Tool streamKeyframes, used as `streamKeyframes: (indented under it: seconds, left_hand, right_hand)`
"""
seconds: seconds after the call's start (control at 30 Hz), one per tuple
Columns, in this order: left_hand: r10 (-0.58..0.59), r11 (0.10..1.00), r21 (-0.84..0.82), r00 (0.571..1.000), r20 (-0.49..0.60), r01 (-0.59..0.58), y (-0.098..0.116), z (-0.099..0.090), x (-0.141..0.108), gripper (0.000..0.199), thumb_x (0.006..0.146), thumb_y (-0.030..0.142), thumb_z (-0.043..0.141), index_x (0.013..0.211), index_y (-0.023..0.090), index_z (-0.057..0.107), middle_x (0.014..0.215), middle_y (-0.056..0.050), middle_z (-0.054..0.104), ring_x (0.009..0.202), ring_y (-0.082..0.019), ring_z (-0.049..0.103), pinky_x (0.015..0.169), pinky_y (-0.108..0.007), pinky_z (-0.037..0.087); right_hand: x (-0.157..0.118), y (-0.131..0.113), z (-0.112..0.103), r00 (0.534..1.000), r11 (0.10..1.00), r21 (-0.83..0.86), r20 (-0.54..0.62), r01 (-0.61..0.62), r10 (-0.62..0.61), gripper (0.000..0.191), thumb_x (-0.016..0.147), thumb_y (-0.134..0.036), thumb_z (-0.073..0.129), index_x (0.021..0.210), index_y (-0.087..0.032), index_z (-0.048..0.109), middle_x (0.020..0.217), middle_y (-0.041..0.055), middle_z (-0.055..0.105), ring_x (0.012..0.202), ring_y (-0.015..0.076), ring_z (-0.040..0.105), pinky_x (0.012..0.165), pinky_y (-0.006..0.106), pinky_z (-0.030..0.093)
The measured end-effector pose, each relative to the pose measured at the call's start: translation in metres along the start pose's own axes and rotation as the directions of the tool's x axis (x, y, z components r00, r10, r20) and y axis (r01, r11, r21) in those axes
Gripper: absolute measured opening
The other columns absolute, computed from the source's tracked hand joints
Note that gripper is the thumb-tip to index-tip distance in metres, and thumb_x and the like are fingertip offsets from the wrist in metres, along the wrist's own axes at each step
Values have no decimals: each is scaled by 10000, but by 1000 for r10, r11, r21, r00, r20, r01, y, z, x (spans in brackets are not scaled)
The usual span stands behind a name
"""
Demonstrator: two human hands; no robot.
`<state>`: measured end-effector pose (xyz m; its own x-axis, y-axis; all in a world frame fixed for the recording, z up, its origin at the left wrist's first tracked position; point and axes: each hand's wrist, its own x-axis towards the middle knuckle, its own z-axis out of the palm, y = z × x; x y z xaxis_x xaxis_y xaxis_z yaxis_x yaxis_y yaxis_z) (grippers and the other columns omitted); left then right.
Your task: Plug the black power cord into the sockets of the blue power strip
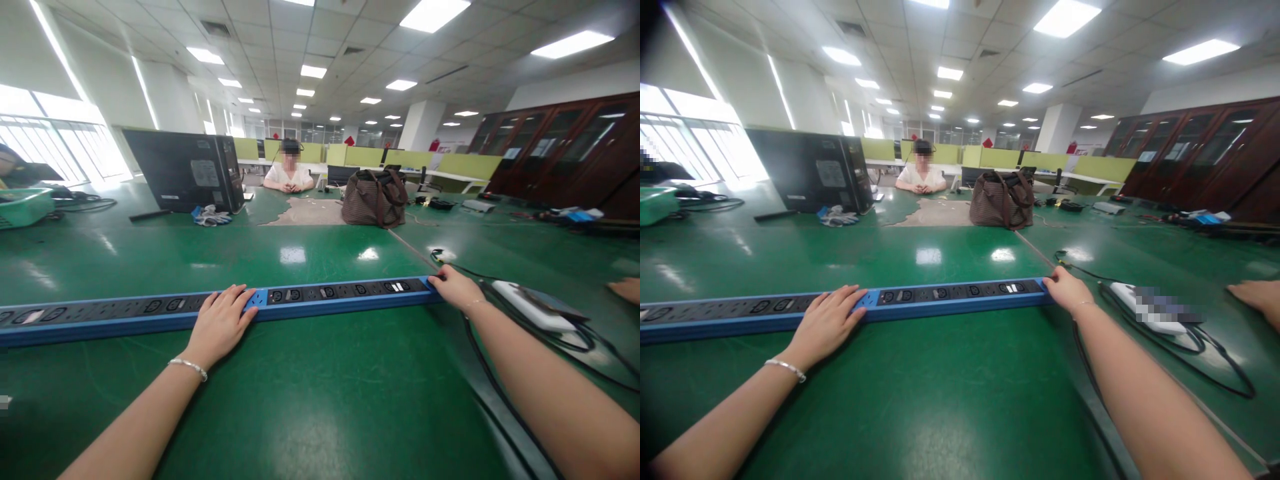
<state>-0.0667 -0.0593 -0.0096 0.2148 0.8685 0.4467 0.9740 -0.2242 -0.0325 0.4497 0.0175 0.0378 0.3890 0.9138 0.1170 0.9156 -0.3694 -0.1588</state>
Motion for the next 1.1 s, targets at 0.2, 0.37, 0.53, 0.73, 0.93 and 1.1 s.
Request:
streamKeyframes:
  seconds: [0.2, 0.37, 0.53, 0.73, 0.93, 1.1]
  left_hand:
    - [-17, 1000, 21, 1000, 12, 17, 1, -1, 1, 479, 897, 490, 305, 1259, 248, 506, 1307, -67, 532, 1212, -233, 464, 1023, -444, 297]
    - [-28, 999, 31, 999, 18, 27, 3, -2, 1, 484, 896, 496, 308, 1254, 242, 512, 1302, -65, 533, 1203, -235, 470, 1016, -438, 300]
    - [-34, 999, 24, 999, 35, 33, 3, -3, 2, 491, 897, 502, 297, 1248, 238, 515, 1306, -63, 527, 1195, -239, 475, 1009, -439, 301]
    - [-38, 999, 30, 999, 37, 37, 3, -4, 2, 491, 893, 502, 301, 1248, 240, 516, 1312, -65, 524, 1184, -234, 483, 1012, -423, 296]
    - [-40, 999, 25, 999, 18, 40, 2, -2, 2, 488, 889, 499, 317, 1246, 237, 522, 1302, -65, 534, 1181, -235, 487, 1012, -422, 297]
    - [-40, 999, 21, 999, 23, 39, 2, -2, 3, 487, 885, 499, 326, 1245, 239, 523, 1302, -62, 532, 1178, -238, 489, 1009, -431, 301]
  right_hand:
    - [-3, 2, 2, 998, 999, 42, -59, -13, 15, 425, 777, -523, 442, 994, -193, 600, 1002, 118, 643, 892, 252, 599, 711, 315, 434]
    - [-6, 4, 1, 998, 996, 86, -45, -30, 34, 433, 764, -536, 461, 1013, -218, 618, 1006, 84, 657, 904, 250, 599, 733, 315, 436]
    - [-6, 1, -1, 999, 999, 42, -45, -25, 27, 431, 764, -518, 467, 1022, -213, 628, 990, 91, 667, 900, 255, 603, 724, 319, 438]
    - [-8, 0, 1, 998, 999, 18, -41, -36, 36, 459, 798, -519, 421, 1081, -204, 594, 990, 118, 662, 904, 272, 608, 715, 330, 439]
    - [-10, -2, -1, 999, 999, -3, -21, -50, 50, 441, 827, -508, 382, 1083, -200, 567, 993, 138, 652, 928, 290, 605, 735, 357, 437]
    - [-6, -3, -1, 998, 998, -32, -20, -60, 60, 416, 828, -487, 403, 1055, -179, 564, 966, 154, 646, 919, 293, 604, 737, 361, 431]
